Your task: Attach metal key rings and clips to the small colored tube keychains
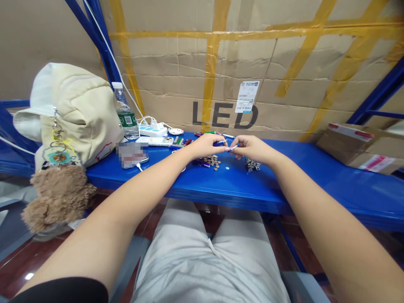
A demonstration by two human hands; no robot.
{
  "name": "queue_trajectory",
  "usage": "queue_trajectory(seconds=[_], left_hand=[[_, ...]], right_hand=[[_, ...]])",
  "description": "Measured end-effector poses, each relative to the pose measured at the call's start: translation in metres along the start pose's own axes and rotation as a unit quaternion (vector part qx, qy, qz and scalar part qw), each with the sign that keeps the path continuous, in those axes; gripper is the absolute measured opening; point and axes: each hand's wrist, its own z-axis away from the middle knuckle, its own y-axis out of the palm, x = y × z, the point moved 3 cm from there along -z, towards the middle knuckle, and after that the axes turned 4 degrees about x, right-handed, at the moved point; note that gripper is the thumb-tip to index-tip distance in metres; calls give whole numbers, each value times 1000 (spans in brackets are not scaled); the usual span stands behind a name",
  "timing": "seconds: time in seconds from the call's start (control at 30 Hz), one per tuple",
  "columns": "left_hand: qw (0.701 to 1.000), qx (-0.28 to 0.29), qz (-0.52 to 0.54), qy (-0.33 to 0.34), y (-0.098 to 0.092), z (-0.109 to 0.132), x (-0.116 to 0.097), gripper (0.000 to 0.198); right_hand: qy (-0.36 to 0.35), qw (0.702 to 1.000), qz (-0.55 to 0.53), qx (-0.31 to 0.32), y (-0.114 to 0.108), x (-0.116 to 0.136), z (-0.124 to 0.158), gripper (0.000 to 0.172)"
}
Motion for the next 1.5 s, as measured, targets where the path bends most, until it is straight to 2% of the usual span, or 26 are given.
queue_trajectory(seconds=[0.23,0.47,0.7,0.97,1.13,1.2,1.3,1.4,1.5], left_hand=[[999,-22,-22,33,-1,2,-2,22],[991,-49,-113,54,0,1,1,18],[987,-28,-150,51,2,1,0,19],[964,-26,-242,102,3,1,-4,19],[957,-47,-251,139,3,1,-9,20],[958,-52,-243,142,3,1,-10,20],[963,-50,-235,121,1,1,-10,21],[970,-40,-228,75,1,1,-8,24],[978,-15,-205,15,3,1,-3,30]], right_hand=[[-4,999,-41,-25,-4,-8,-3,20],[-19,999,-41,23,-2,-7,-3,28],[16,1000,-1,27,-2,-6,-1,31],[43,980,-58,188,3,-3,11,43],[39,956,-93,275,4,-8,12,49],[45,947,-123,292,4,-7,13,48],[52,947,-124,290,4,-4,15,51],[40,960,-67,270,5,-2,14,54],[20,979,33,202,5,-2,10,51]])
